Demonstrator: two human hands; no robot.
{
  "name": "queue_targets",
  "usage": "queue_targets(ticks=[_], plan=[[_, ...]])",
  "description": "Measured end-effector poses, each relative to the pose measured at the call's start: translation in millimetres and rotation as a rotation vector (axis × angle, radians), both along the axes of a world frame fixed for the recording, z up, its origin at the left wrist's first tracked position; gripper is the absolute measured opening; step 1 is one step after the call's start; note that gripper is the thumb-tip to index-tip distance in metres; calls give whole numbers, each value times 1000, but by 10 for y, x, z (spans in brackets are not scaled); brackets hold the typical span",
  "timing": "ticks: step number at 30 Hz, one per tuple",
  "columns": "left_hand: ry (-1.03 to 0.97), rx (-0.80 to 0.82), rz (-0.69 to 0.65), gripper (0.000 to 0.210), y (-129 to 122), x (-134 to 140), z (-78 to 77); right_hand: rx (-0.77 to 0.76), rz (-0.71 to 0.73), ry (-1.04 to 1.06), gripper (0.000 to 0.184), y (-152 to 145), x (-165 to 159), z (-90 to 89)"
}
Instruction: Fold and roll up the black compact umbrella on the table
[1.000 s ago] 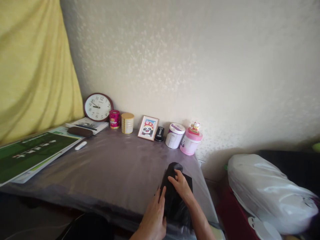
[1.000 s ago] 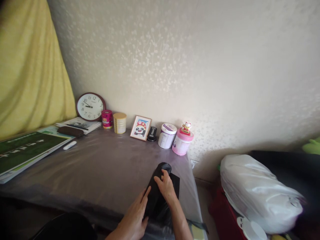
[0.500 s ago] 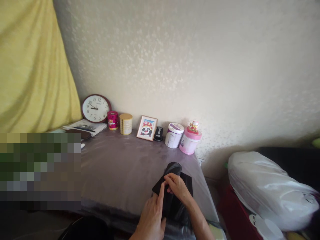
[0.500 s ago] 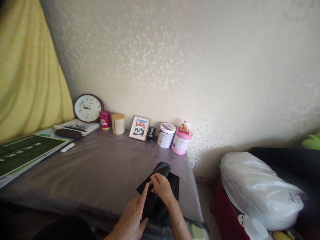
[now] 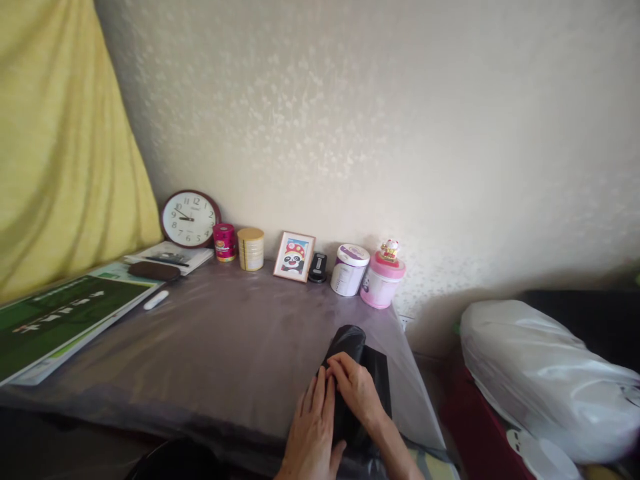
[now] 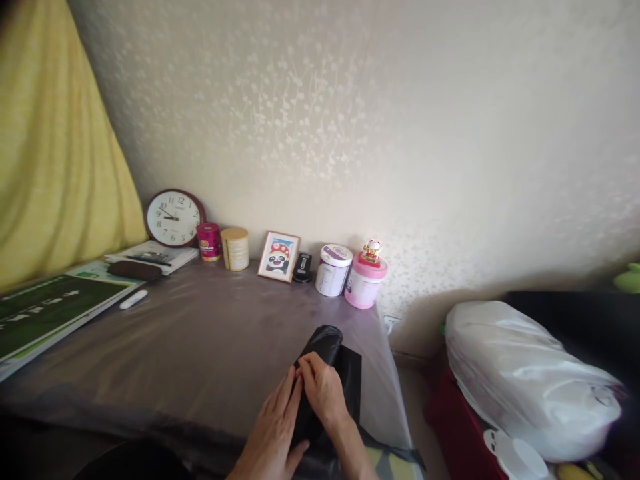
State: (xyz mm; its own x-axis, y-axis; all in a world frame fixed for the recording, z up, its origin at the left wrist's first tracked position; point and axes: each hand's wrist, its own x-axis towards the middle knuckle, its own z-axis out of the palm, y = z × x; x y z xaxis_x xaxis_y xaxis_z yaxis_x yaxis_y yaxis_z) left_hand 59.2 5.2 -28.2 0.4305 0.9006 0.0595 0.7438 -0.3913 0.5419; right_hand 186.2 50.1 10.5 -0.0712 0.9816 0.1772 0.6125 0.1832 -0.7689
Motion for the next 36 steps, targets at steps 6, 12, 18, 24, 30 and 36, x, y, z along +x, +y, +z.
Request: queue_targets(ticks=[6,12,18,24,30,36], plan=[[-6,-19,14,82,3,59,-293,338,89,-229,24,-85,86,-122],[86,-117,28,83,-9,79,-99,364,127,-344,29,339,317,-255],[118,-169,37,80,-40,65,104,268,35,-276,33,826,475,-273],[62,-121,55,80,-37,63,26,223,-257,-180,40,787,760,-261],[47,-91,73,78,-70,47,59,71,-554,81,41,242,1149,-307],[20,-78,67,78,-86,19,71,-153,-458,335,45,-191,991,-193]])
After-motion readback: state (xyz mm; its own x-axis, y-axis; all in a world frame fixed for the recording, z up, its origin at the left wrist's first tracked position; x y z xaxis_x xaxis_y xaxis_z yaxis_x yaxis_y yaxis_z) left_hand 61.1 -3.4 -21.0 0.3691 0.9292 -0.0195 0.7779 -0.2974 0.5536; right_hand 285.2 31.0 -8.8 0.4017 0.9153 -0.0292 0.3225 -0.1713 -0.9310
